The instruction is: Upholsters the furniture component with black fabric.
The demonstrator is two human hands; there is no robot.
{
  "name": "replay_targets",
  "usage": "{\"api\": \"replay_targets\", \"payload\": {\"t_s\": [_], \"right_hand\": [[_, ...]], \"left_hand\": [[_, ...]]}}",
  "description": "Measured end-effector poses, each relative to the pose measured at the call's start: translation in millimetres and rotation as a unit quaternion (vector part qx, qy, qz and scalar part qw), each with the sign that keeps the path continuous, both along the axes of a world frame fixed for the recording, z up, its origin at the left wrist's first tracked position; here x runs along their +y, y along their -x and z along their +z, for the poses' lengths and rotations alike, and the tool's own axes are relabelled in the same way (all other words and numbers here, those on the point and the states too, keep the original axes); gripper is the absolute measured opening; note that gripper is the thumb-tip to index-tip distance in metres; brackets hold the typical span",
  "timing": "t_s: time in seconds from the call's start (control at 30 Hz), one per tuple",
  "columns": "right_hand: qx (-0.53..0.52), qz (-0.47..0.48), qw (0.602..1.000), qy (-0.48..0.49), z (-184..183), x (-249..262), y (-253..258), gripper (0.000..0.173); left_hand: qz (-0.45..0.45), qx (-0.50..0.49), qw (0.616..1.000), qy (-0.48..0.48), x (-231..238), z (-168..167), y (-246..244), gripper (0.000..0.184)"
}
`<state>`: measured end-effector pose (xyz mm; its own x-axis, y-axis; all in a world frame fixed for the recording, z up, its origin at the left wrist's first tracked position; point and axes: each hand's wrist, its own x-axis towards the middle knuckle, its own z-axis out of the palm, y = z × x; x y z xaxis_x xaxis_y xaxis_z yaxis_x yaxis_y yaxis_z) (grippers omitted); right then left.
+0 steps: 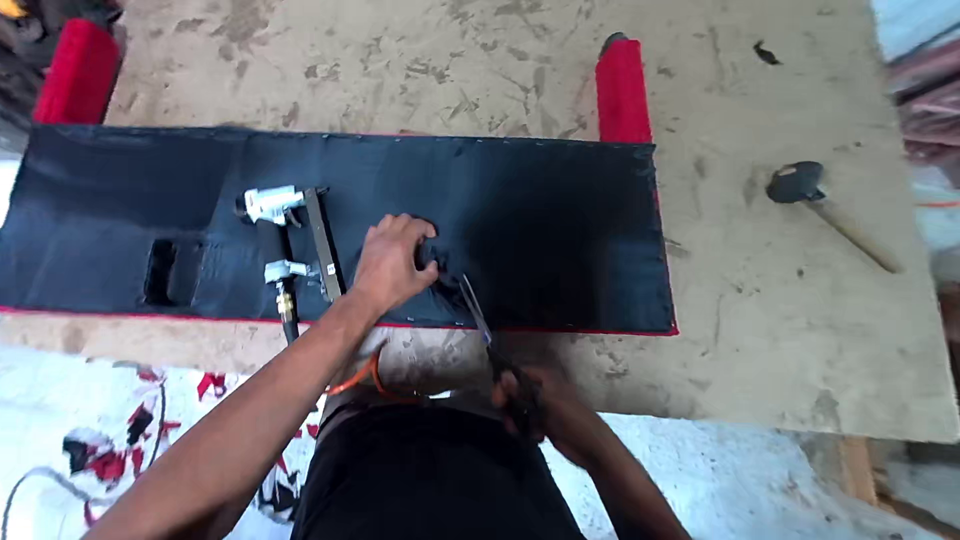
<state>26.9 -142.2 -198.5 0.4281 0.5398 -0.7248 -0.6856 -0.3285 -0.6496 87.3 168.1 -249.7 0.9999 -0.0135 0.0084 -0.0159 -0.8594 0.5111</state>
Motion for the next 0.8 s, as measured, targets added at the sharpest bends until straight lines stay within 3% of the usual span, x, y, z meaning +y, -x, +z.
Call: {"api": "replay_targets", "payload": {"t_s": [0.07,0.13,0.27,0.33,0.4,0.6,0.8], "right_hand": [[0.027,-0.051,0.998,0.006,2,19,35,0.064],[0.047,-0.111,0.993,0.004,3,52,60,0.069],[0.015,-0.289,0.957,-0.006,0,120,78,0.071],[0.001,-0.331,0.943,-0.032,1,144,78,0.068],[-0.001,-0.338,0.939,-0.064,0,160,73,0.068],[-0.014,-0.419,0.905,-0.071,-10,196,43,0.062],[-0.056,-0.451,0.886,-0.090,-3,213,60,0.060]], "left_hand": [[-0.127,-0.014,0.991,-0.048,-8,-3,-32,0.066],[-0.246,-0.024,0.966,-0.071,-13,-11,-57,0.068],[-0.454,-0.099,0.885,-0.030,-4,-20,-98,0.034],[-0.516,-0.125,0.847,-0.006,2,-23,-103,0.018],[-0.541,-0.140,0.829,0.006,10,-24,-111,0.013],[-0.554,-0.161,0.816,0.048,18,-31,-122,0.023],[-0.551,-0.170,0.810,0.106,25,-41,-126,0.023]]}}
